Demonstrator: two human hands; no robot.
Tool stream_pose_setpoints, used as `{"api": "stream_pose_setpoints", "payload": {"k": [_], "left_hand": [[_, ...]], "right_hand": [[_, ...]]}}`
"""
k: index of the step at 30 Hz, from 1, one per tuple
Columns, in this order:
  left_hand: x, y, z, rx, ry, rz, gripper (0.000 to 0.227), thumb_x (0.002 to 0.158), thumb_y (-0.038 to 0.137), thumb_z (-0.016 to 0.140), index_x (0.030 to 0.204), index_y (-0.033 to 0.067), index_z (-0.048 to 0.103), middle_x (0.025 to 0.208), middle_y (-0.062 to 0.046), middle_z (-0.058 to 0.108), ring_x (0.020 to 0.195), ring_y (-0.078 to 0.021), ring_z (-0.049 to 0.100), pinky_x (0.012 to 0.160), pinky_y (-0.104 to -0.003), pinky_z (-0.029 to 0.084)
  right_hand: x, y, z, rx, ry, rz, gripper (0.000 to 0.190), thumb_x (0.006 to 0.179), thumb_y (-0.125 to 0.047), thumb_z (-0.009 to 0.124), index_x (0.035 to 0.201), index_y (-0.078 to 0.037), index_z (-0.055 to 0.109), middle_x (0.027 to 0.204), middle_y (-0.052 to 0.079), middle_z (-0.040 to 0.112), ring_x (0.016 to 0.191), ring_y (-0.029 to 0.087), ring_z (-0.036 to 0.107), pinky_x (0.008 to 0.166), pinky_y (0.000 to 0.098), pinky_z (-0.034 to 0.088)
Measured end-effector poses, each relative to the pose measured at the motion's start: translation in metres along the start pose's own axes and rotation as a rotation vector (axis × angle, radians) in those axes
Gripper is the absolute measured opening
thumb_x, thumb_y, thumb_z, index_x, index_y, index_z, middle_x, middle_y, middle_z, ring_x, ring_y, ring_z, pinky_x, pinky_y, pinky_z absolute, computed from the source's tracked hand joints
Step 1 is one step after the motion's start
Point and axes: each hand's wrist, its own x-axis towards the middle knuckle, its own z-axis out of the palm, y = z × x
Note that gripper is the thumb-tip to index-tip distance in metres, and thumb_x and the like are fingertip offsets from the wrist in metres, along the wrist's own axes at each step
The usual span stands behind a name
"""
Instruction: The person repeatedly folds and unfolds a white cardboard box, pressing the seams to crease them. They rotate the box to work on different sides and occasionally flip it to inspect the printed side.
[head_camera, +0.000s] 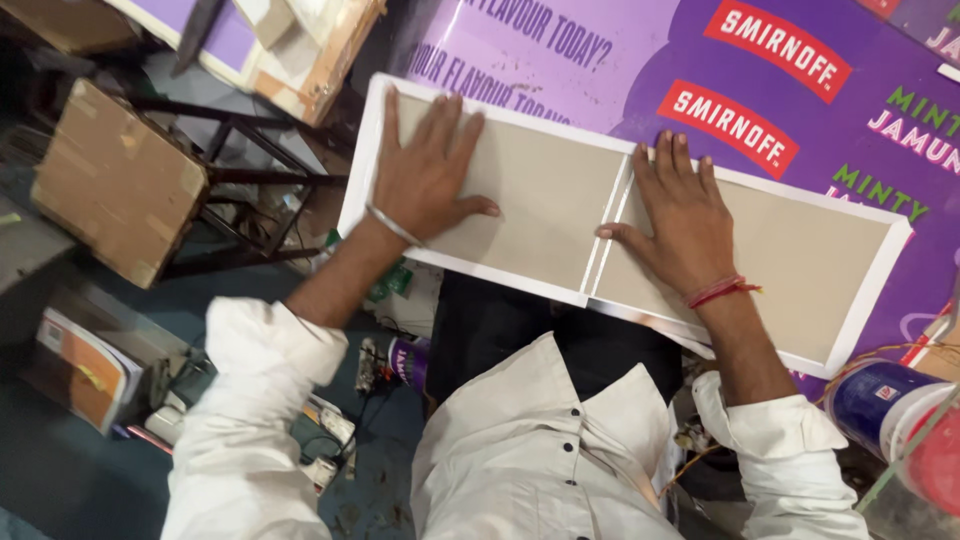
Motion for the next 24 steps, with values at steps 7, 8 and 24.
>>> {"api": "stream_pose_setpoints", "payload": {"k": [7,8,24], "left_hand": [[-0.003,-0.015,-0.034,-0.046,0.033,-0.073,0.153,0.062,0.095,0.07,0.158,-0.0068,0.009,0.163,-0.039,0.008,0.156,-0.0467,0.005,0.12,-0.068,-0.009],[-0.005,-0.011,-0.034,-0.01,-0.019,-0.07,0.151,0.067,0.096,0.067,0.161,-0.0064,0.008,0.167,-0.037,0.007,0.16,-0.0447,0.004,0.125,-0.066,-0.008],[0.062,0.103,0.031,-0.108,0.071,0.269,0.119,0.09,0.089,0.031,0.162,-0.0046,0.016,0.171,-0.026,0.015,0.161,-0.0349,0.009,0.127,-0.065,0.001]], "right_hand": [[0.003,0.0,0.001,-0.003,-0.019,-0.018,0.105,0.083,-0.065,0.07,0.156,0.004,0.042,0.162,0.033,0.035,0.154,0.042,0.03,0.125,0.0561,0.022],[0.004,-0.001,-0.001,-0.02,-0.019,0.003,0.107,0.08,-0.065,0.071,0.156,0.004,0.041,0.162,0.033,0.034,0.154,0.042,0.029,0.124,0.0558,0.022],[-0.034,0.036,0.007,-0.081,0.082,0.219,0.083,0.104,-0.062,0.043,0.156,0.004,0.041,0.159,0.023,0.043,0.15,0.033,0.035,0.122,0.0612,0.017]]}}
